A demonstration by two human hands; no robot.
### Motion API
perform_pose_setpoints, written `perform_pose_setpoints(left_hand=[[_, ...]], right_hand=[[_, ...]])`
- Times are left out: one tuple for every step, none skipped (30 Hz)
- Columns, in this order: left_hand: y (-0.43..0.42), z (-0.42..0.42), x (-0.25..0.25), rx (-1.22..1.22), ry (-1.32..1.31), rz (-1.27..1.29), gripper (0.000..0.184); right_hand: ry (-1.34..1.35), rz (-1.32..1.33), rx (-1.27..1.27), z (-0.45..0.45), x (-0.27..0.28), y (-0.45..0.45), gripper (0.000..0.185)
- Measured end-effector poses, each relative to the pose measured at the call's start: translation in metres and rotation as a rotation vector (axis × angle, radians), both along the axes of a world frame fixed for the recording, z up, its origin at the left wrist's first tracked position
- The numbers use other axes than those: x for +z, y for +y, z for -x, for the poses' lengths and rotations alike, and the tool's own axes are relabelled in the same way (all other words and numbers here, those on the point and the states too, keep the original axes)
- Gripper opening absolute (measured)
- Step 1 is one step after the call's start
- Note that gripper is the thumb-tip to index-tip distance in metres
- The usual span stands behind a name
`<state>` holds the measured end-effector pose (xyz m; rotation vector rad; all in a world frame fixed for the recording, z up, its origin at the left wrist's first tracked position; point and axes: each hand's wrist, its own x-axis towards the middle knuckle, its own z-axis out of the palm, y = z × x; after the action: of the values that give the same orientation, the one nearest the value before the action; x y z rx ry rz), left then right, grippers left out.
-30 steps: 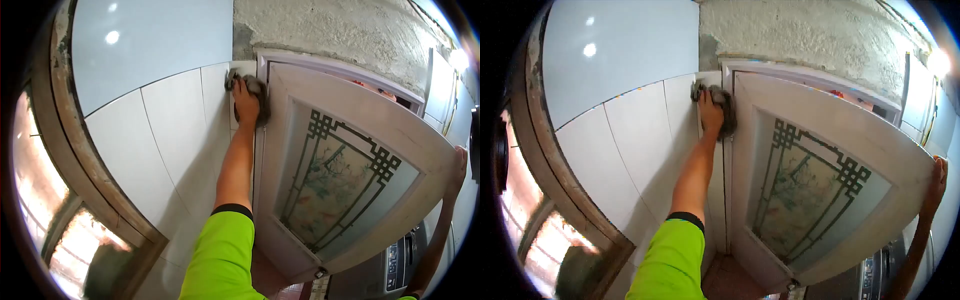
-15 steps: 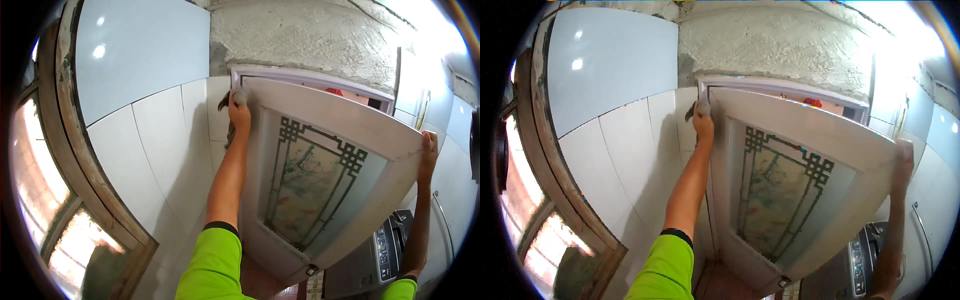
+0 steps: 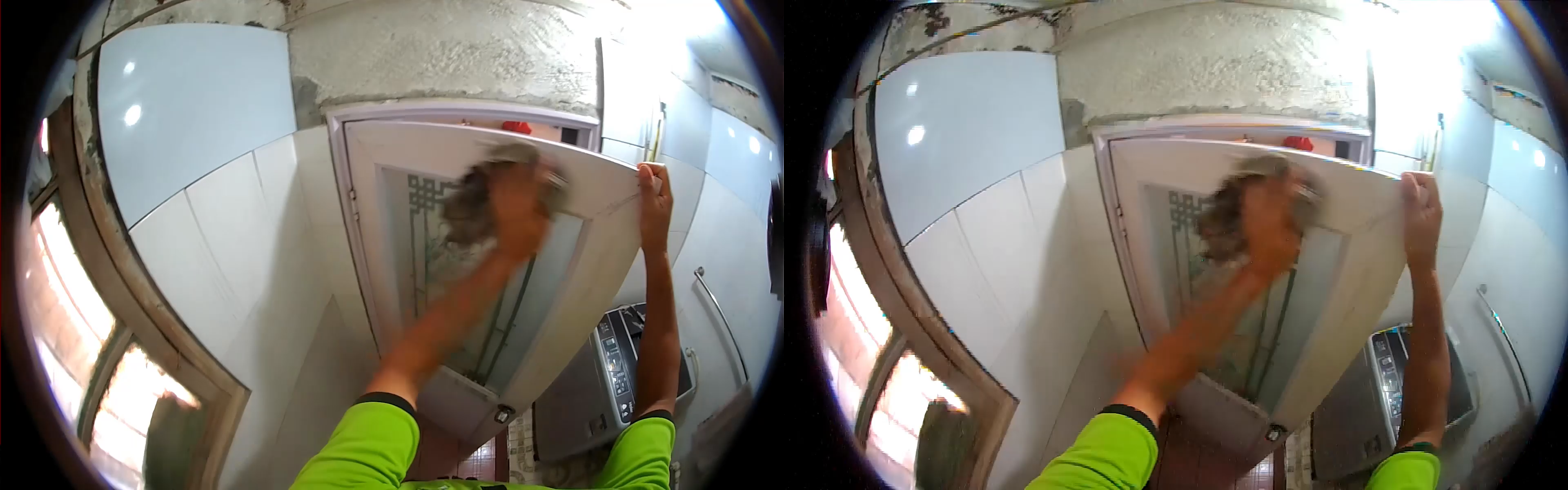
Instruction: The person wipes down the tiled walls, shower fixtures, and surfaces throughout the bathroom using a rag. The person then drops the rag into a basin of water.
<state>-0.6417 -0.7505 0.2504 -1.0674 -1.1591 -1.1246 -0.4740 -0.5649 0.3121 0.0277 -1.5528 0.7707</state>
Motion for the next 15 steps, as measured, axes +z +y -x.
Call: perform_pose_setpoints(left_hand=[[0.006, -0.035, -0.010, -0.079, -0.115, 0.272, 0.055], [0.027, -0.057, -0.036, -0.066, -0.064, 0.327, 0.049], [0.046, -0.070, -0.063, -0.117, 0.059, 0.256, 0.045], [0.072, -0.077, -0.094, -0.138, 0.048, 0.255, 0.044], [0.073, -0.085, -0.120, -0.130, -0.013, 0.294, 0.043], [0.073, -0.092, -0.145, -0.120, -0.074, 0.332, 0.041], [0.063, -0.108, -0.162, -0.085, -0.185, 0.406, 0.040], [0.053, -0.124, -0.182, -0.048, -0.213, 0.414, 0.040], [0.041, -0.143, -0.200, -0.262, -0.482, 0.291, 0.032], [0.031, -0.157, -0.217, -0.474, -0.739, 0.147, 0.025], [0.020, -0.153, -0.250, -0.444, -0.750, 0.150, 0.025], [0.007, -0.134, -0.299, -0.861, -1.194, -0.030, 0.030], [-0.003, -0.122, -0.326, -1.284, -1.618, -0.252, 0.038], [-0.030, -0.119, -0.318, -1.259, -1.624, -0.258, 0.038], [-0.081, -0.113, -0.293, -1.066, -1.729, -0.388, 0.049]], right_hand=[[0.002, -0.029, 0.031, 0.000, -0.001, 0.004, 0.022], [-0.026, -0.050, -0.021, 0.001, -0.001, 0.012, 0.026], [-0.057, -0.071, -0.065, 0.003, -0.003, 0.021, 0.029], [-0.065, -0.054, -0.053, 0.005, -0.003, 0.025, 0.030], [-0.073, -0.036, -0.042, 0.006, -0.003, 0.031, 0.031], [-0.053, -0.189, -0.088, 0.008, -0.005, 0.043, 0.032], [-0.022, -0.341, -0.134, 0.009, -0.007, 0.051, 0.033], [-0.069, -0.211, -0.081, 0.009, -0.006, 0.050, 0.034], [-0.119, -0.080, -0.035, 0.009, -0.006, 0.049, 0.035], [-0.062, -0.121, -0.083, 0.016, -0.008, 0.061, 0.036], [-0.085, -0.101, -0.002, 0.017, -0.008, 0.059, 0.036], [0.007, -0.516, -0.293, 0.019, -0.007, 0.079, 0.036], [0.106, -0.927, -0.590, 0.021, -0.008, 0.100, 0.037], [0.106, -0.912, -0.574, 0.016, -0.005, 0.080, 0.037], [-0.033, -0.464, -0.370, 0.006, 0.002, 0.039, 0.045]])
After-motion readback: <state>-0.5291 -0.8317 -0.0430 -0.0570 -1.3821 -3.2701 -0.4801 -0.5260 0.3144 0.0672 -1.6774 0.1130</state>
